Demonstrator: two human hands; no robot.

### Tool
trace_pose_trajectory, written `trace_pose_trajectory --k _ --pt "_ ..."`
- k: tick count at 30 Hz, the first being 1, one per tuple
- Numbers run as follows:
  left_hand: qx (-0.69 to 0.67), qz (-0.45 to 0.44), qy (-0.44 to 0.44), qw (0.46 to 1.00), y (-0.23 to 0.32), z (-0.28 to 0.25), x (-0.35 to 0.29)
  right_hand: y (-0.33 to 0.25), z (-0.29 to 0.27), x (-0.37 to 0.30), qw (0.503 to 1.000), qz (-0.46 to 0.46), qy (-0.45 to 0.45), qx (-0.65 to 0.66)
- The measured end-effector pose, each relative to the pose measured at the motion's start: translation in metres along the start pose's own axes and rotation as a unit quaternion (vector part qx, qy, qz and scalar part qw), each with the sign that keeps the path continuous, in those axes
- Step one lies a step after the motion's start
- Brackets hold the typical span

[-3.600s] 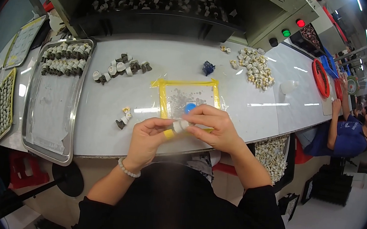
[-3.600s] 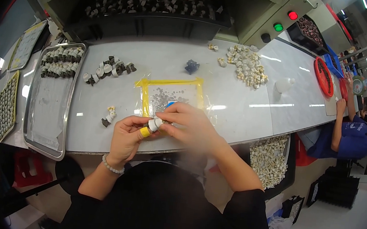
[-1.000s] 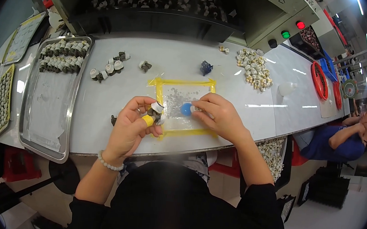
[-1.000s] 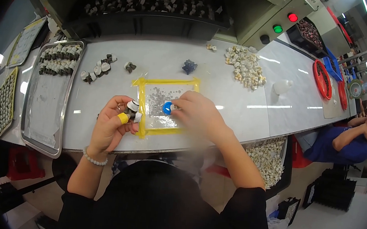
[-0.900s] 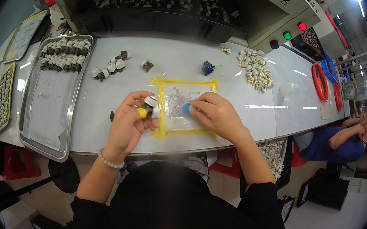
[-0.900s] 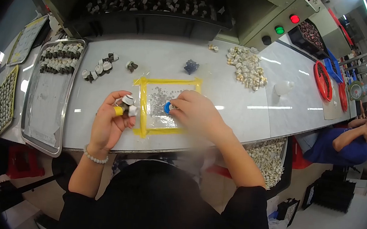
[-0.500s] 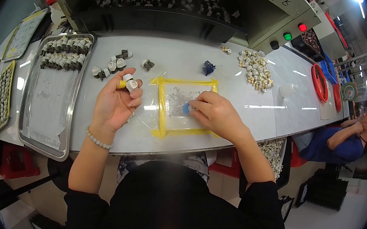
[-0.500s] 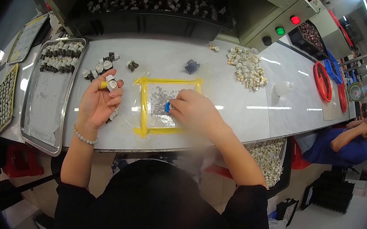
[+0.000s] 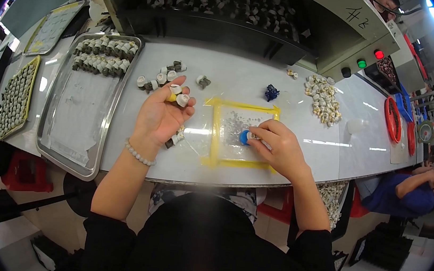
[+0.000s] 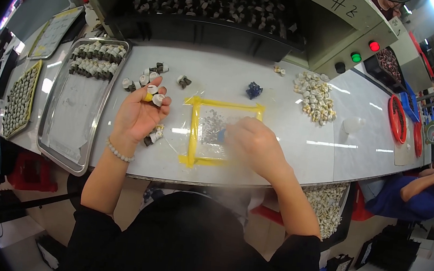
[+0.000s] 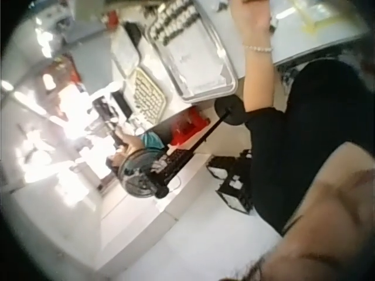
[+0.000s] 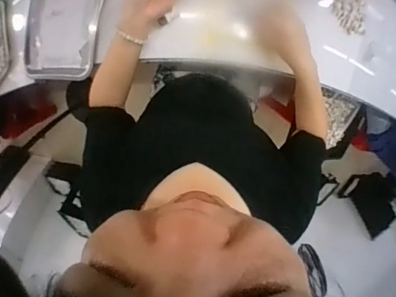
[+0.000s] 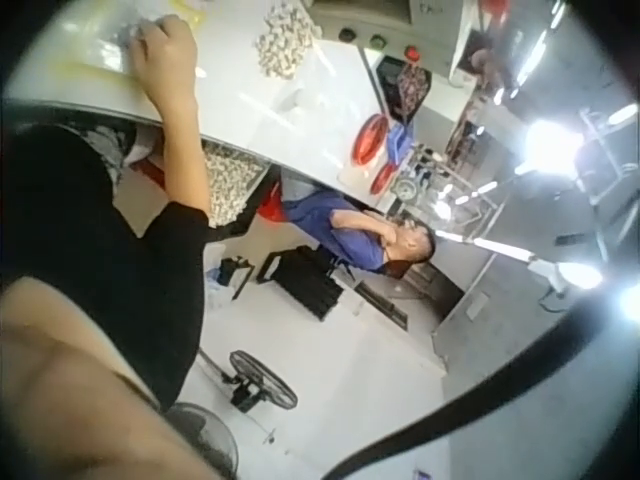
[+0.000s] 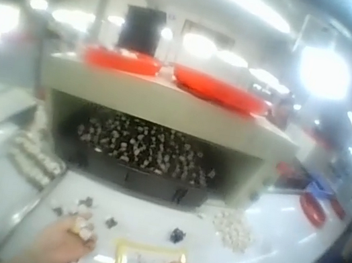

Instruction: The person assembles small electronic components or switches by applying glue from a glue bottle and placing the pieces into a plastic tray on a workbench.

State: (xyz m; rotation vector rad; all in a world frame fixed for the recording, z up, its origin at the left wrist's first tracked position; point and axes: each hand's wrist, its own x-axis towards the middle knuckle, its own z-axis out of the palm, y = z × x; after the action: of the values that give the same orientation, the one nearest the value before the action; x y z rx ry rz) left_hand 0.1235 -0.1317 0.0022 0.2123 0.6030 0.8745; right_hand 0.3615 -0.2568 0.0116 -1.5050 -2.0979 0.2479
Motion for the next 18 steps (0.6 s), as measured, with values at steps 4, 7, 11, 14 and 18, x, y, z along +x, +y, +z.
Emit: trace_pose_trajectory --k 4,7,11,14,18 --pt "0.012 0.019 0.047 0.999 0.000 0.005 0.001 0.003 0.002 -0.003 1.000 0.005 -0.005 -0.001" --pt "-0.023 -0.019 -0.041 0.999 0.005 -0.015 0.010 0.004 0.003 -0.003 1.000 0.005 -0.005 0.003" --pt "-0.046 -0.033 -0.029 0.998 0.009 -0.025 0.017 0.004 0.002 -0.003 1.000 0.009 -0.007 0.005" --pt "-0.033 -0.060 -0.075 0.995 0.011 -0.032 0.017 0.004 0.003 -0.003 1.000 0.008 -0.009 0.005" --pt "0.122 0.035 -0.002 0.992 0.008 0.001 0.002 0.004 0.001 -0.003 1.000 0.008 -0.010 0.003"
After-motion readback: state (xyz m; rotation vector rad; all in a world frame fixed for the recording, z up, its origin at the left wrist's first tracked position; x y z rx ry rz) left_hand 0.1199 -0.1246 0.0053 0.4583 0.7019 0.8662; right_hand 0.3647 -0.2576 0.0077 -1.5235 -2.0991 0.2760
